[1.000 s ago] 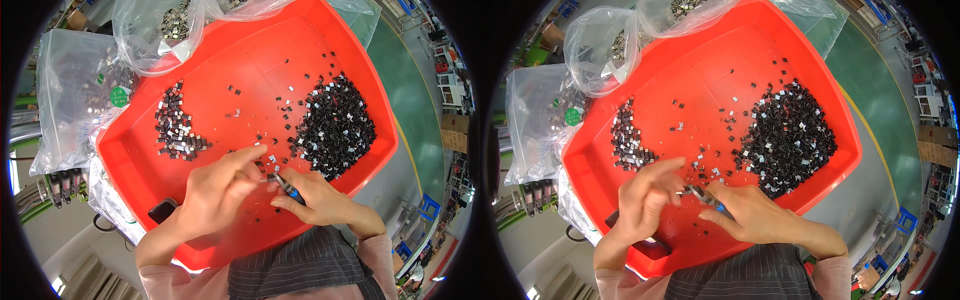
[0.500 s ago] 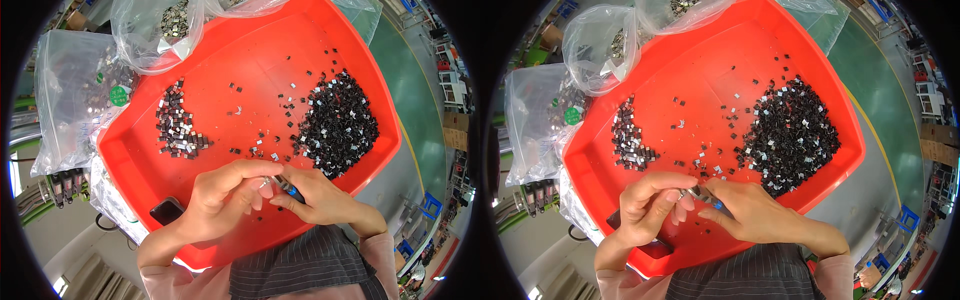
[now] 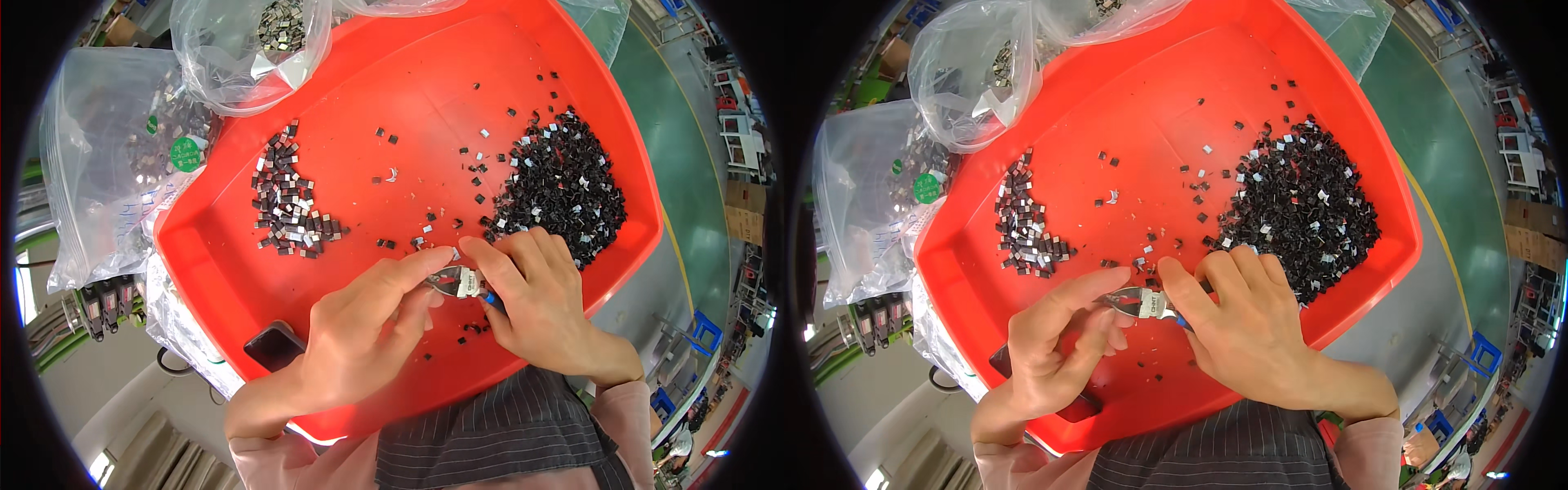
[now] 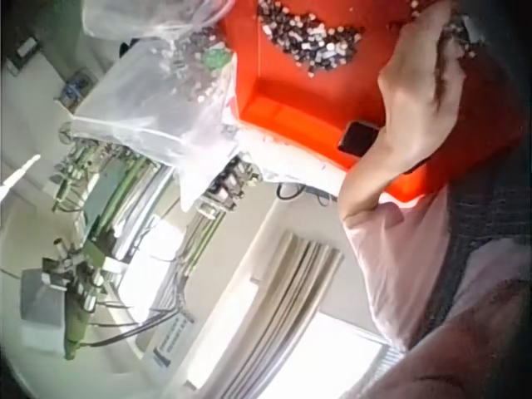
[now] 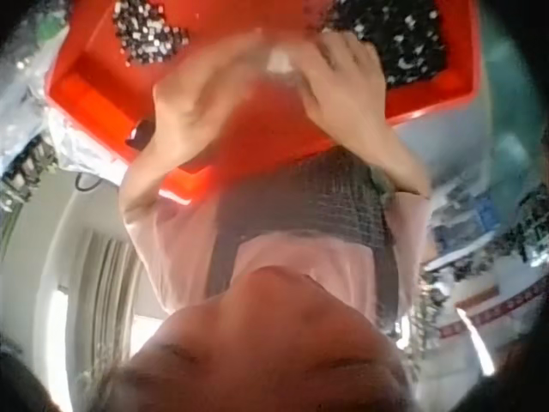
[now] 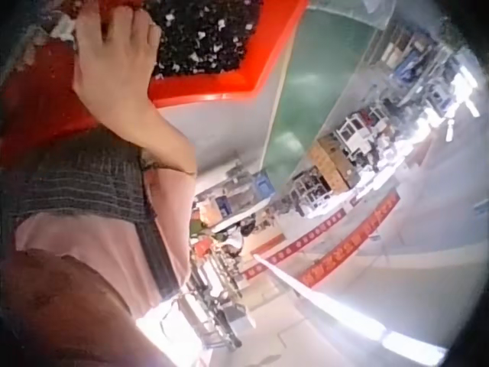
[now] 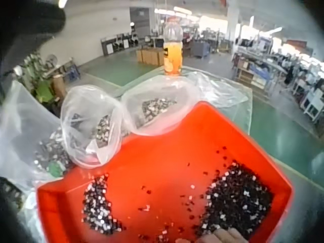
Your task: The person picks up electronic components and cuts excess material off them one by one using pliers over a tray.
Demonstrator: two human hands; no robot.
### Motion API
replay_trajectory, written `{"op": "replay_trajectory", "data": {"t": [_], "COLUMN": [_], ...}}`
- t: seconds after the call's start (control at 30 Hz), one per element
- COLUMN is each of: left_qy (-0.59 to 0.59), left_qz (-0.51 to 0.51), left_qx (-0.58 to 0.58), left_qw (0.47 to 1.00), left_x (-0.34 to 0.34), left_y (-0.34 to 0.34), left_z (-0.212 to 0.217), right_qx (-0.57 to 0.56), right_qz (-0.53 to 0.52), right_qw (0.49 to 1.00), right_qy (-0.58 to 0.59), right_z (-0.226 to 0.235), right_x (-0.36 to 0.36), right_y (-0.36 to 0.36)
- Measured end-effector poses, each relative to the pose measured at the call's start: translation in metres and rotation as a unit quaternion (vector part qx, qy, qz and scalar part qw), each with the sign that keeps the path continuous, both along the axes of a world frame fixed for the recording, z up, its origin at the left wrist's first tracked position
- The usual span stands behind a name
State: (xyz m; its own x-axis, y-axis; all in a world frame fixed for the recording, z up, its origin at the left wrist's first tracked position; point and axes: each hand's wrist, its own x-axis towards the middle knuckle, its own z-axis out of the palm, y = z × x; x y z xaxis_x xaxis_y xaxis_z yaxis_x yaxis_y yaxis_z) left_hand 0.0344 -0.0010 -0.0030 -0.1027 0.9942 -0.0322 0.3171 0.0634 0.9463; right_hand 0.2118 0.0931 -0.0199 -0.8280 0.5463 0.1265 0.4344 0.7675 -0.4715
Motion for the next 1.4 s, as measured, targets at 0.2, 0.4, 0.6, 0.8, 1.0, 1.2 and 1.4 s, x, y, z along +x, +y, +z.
{"op": "replay_trajectory", "data": {"t": [0.2,0.4,0.6,0.8,1.0,1.2,1.4], "left_qy": [0.094,0.132,0.159,0.207,0.157,0.045,-0.019], "left_qz": [0.025,-0.017,-0.004,0.001,0.007,0.008,-0.008], "left_qx": [0.074,0.058,0.074,0.086,0.042,0.000,-0.047], "left_qw": [0.993,0.989,0.984,0.975,0.987,0.999,0.999], "left_x": [0.004,0.001,0.002,0.004,0.003,0.002,-0.005], "left_y": [0.000,-0.001,-0.003,-0.007,-0.005,-0.004,-0.004], "left_z": [-0.007,-0.003,-0.003,-0.006,-0.001,0.004,0.008], "right_qx": [0.027,-0.001,0.007,0.008,0.009,-0.246,-0.372], "right_qz": [-0.013,0.006,0.000,0.004,0.016,0.037,0.055], "right_qw": [0.999,0.997,0.998,0.998,0.999,0.968,0.925], "right_qy": [-0.026,-0.076,-0.068,-0.061,-0.050,-0.044,-0.054], "right_z": [0.005,0.012,0.011,0.010,0.001,0.010,0.017], "right_x": [-0.001,0.001,0.000,-0.002,-0.001,0.001,-0.002], "right_y": [-0.001,-0.003,-0.004,-0.005,-0.007,-0.005,0.002]}}
